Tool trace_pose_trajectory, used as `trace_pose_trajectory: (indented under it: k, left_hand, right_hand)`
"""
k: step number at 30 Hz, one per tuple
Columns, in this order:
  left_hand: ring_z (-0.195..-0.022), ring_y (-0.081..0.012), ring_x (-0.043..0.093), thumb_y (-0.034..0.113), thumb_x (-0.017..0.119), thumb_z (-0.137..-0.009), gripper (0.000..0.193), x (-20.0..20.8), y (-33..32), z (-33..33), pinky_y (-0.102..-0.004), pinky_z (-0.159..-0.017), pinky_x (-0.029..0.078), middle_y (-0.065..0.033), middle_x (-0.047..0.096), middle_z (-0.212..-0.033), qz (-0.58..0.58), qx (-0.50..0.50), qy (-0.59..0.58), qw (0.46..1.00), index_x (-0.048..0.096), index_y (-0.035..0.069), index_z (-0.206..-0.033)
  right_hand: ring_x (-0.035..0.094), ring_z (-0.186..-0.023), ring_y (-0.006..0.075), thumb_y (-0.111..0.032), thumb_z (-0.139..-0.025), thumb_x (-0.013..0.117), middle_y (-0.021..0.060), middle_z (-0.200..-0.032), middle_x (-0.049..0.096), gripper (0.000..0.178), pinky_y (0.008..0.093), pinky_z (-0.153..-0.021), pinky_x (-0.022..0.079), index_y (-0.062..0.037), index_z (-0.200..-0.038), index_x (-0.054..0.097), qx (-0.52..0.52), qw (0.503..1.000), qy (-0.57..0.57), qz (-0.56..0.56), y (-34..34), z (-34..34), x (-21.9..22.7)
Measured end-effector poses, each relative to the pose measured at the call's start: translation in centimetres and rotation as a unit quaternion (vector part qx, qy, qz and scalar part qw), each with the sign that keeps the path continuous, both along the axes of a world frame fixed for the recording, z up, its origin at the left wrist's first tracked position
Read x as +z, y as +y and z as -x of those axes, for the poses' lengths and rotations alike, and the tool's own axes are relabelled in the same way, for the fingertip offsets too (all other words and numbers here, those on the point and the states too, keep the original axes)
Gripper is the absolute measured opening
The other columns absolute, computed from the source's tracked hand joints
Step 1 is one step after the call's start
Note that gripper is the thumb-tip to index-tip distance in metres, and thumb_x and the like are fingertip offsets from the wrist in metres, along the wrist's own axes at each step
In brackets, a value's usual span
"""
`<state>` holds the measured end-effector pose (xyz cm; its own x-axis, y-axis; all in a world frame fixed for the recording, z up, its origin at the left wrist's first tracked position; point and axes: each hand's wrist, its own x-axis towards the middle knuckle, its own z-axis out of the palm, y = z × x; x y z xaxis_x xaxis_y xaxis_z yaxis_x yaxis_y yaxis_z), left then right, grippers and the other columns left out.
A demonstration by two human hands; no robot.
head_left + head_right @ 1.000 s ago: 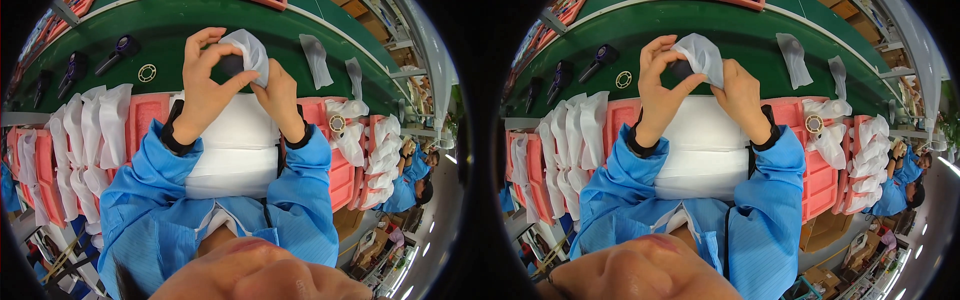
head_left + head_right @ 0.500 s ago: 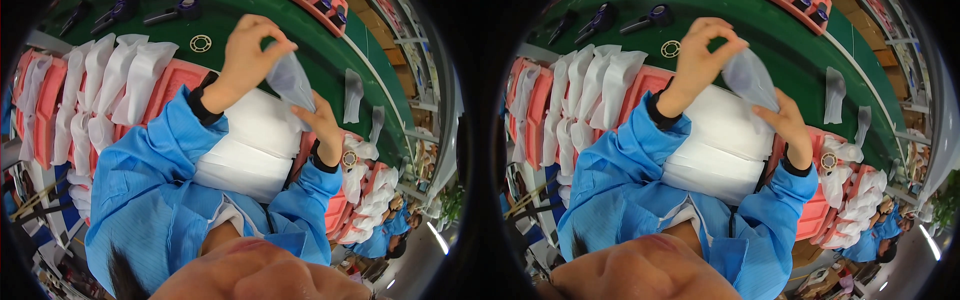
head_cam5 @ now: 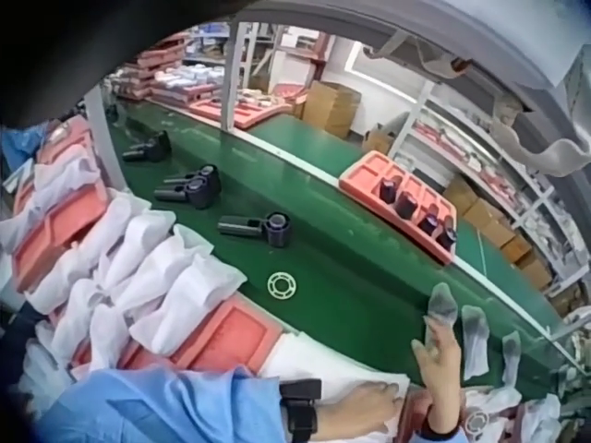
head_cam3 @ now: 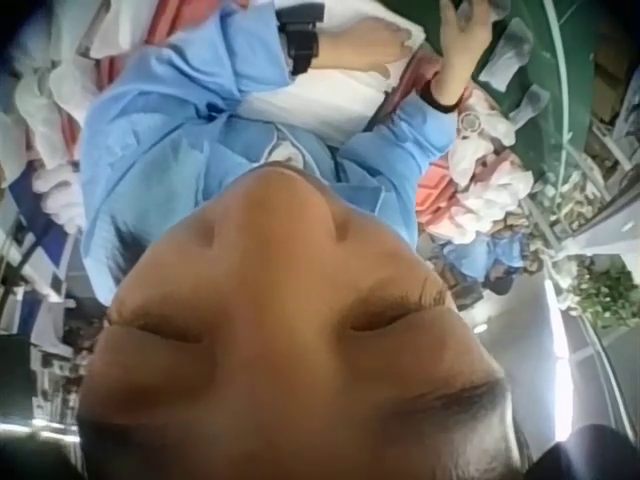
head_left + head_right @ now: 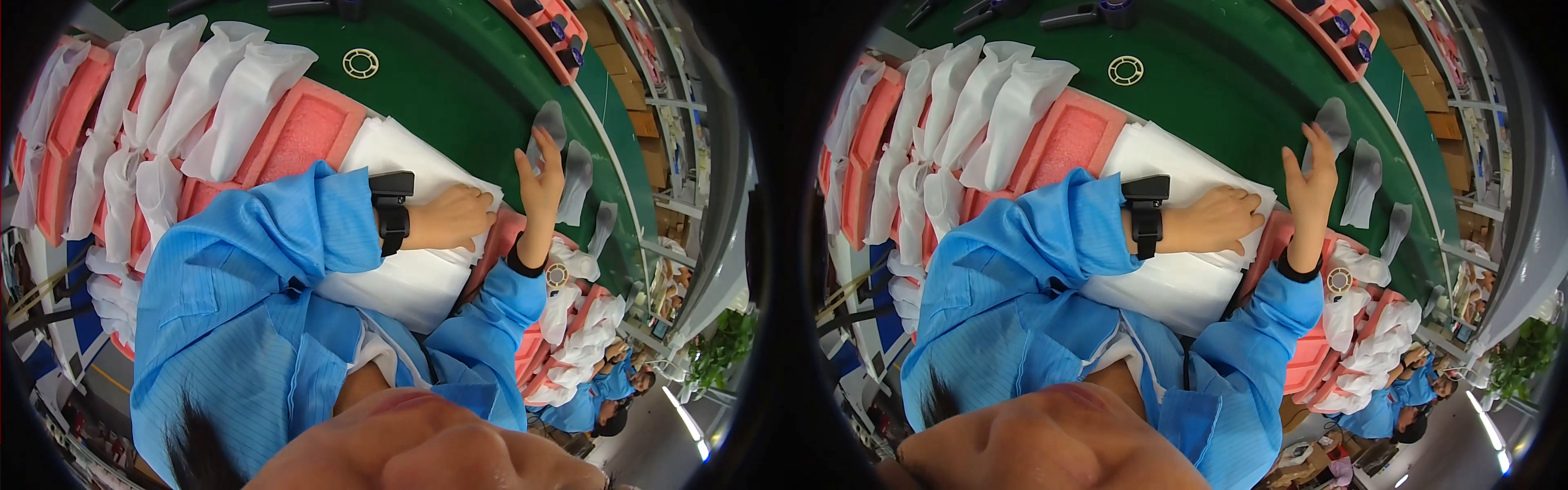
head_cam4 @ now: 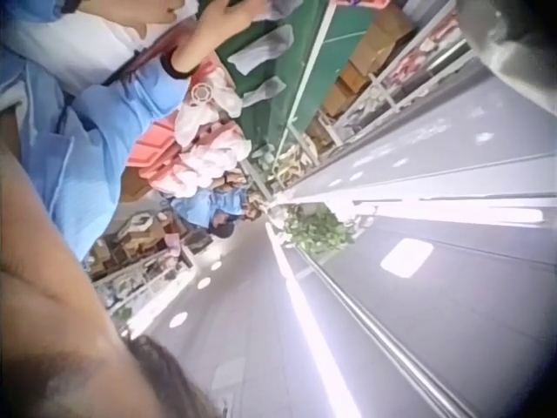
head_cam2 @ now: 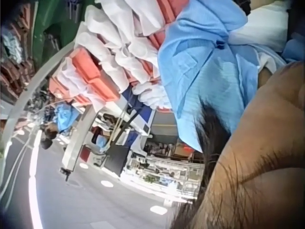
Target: The person packages hair dryers by hand, picking up each unit, wrapping it in a white foam sheet, and placing it into a pink tray.
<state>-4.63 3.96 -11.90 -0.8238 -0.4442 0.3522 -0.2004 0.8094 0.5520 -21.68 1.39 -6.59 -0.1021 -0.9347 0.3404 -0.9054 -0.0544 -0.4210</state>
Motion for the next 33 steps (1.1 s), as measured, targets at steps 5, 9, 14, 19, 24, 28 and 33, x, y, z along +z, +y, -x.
trace_pose_trajectory:
  k: [5,9,14,19,24,28,33]
  left_hand:
    - [-0.087,-0.0247,0.058,0.027,0.073,-0.072,0.027,-0.8,0.0,0.1,-0.0354,-0.073,0.046,-0.009,0.059,-0.09,0.023,0.005,0.015,1.0,0.064,0.006,-0.088]
    - [-0.094,-0.0273,0.057,0.024,0.069,-0.077,0.026,-0.3,0.0,0.5,-0.0352,-0.081,0.046,-0.0108,0.06,-0.1,-0.011,-0.011,-0.115,0.993,0.063,0.006,-0.095]
    - [-0.103,-0.0341,0.054,0.017,0.063,-0.083,0.031,-2.8,1.9,0.3,-0.0404,-0.092,0.043,-0.0126,0.06,-0.108,-0.379,-0.002,0.416,0.827,0.058,0.003,-0.11]
    - [-0.108,-0.0369,0.052,0.015,0.059,-0.085,0.033,-5.0,2.2,0.6,-0.04,-0.097,0.041,-0.0155,0.058,-0.111,-0.325,0.033,0.264,0.907,0.053,0.003,-0.116]
    - [-0.094,-0.0308,0.058,0.01,0.06,-0.08,0.015,-1.0,0.5,0.7,-0.0388,-0.081,0.047,-0.0126,0.06,-0.094,-0.13,0.016,0.106,0.986,0.061,0.004,-0.093]
    - [-0.076,-0.0279,0.061,0.009,0.061,-0.075,0.003,-0.8,-0.4,0.0,-0.0403,-0.066,0.049,-0.0085,0.058,-0.077,-0.018,0.046,0.051,0.997,0.062,0.007,-0.077]
    - [-0.07,-0.0278,0.06,0.012,0.066,-0.076,0.009,1.7,-3.1,-1.1,-0.0359,-0.062,0.048,-0.0102,0.06,-0.08,-0.196,-0.006,0.08,0.977,0.064,0.005,-0.08]
  right_hand:
    - [0.055,-0.115,0.0185,-0.014,-0.083,0.068,0.0065,-0.126,0.058,0.044,0.0317,-0.091,0.046,-0.0066,-0.125,0.055,0.211,0.967,-0.124,-0.076,-6.4,-8.2,4.0]
    - [0.053,-0.114,0.0257,-0.021,-0.076,0.072,0.0145,-0.124,0.055,0.062,0.0326,-0.093,0.043,-0.0055,-0.129,0.046,0.26,0.956,-0.106,-0.086,-17.2,-13.6,-0.3]
    - [0.054,-0.112,0.0345,-0.024,-0.07,0.075,0.0223,-0.121,0.055,0.072,0.0367,-0.095,0.043,-0.0024,-0.131,0.044,0.219,0.972,-0.069,-0.049,-25.1,-18.4,-8.4]
    - [0.065,-0.084,0.0178,-0.023,-0.068,0.078,0.0091,-0.093,0.068,0.042,0.0299,-0.072,0.052,-0.0017,-0.102,0.066,0.231,0.93,-0.227,-0.172,-22.9,-19.6,-7.1]
    - [0.058,-0.075,0.0108,-0.02,-0.074,0.076,0.0057,-0.091,0.063,0.041,0.0256,-0.061,0.047,0.0005,-0.106,0.061,0.167,0.863,-0.41,-0.244,-13.5,-12.6,2.3]
    - [0.057,-0.073,0.013,-0.018,-0.068,0.076,0.006,-0.088,0.062,0.045,0.026,-0.059,0.045,0.0009,-0.106,0.061,0.117,0.862,-0.478,-0.124,-5.6,-5.9,4.8]
    - [0.057,-0.087,0.0203,-0.024,-0.061,0.076,0.0114,-0.095,0.059,0.064,0.0317,-0.073,0.046,0.0058,-0.113,0.054,0.11,0.859,-0.494,0.083,2.5,2.3,6.2]
